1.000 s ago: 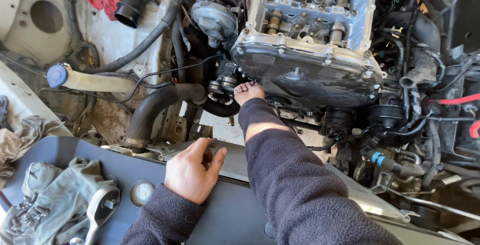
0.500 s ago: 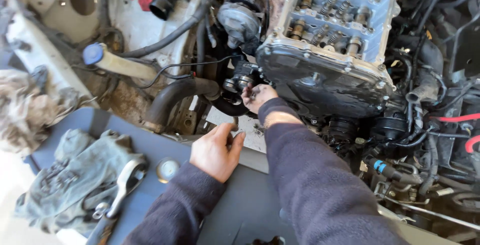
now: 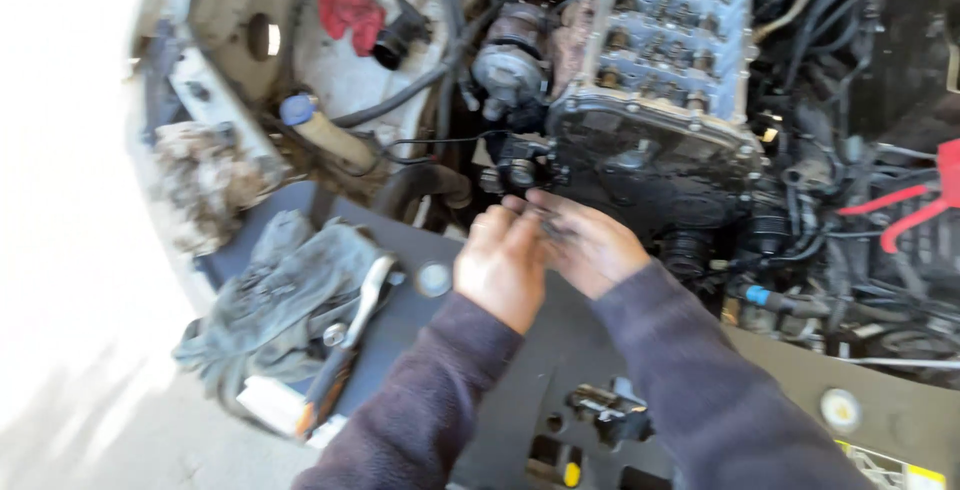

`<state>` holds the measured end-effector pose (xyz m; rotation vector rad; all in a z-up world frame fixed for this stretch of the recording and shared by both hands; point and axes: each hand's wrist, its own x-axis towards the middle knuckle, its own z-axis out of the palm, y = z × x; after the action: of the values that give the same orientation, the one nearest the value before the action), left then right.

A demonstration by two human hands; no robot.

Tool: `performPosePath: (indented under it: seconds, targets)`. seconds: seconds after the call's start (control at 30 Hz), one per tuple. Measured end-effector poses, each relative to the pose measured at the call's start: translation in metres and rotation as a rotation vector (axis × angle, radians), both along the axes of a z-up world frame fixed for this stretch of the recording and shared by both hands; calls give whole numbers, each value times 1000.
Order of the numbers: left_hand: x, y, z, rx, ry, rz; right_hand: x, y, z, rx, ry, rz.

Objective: The person works in a car engine bay, using a wrench and their hands to loosen and remove bolts from a black engine cover or oil pan. They place the removed bolts on a cloth on the front panel, handle small parts, and reach back into the engine bay to continue working on the fasteners.

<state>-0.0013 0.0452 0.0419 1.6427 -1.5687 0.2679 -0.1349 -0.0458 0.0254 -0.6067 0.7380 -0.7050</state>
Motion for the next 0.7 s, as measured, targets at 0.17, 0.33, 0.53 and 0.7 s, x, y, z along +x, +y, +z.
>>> performPosePath:
  seconds: [0.17,0.33,0.53,0.7]
  targets:
    - [-8,75,35,46,116,-161,-40,89,11,-86,-21,-21]
    - [1,148,42,189,372,-385,-57,163,14,19,59,49]
    - [25,191,28,175,305,-381,-33,214,-8,148,218,19]
    - [85,208,53,197,292,-325,4,212,-8,353,389,-60]
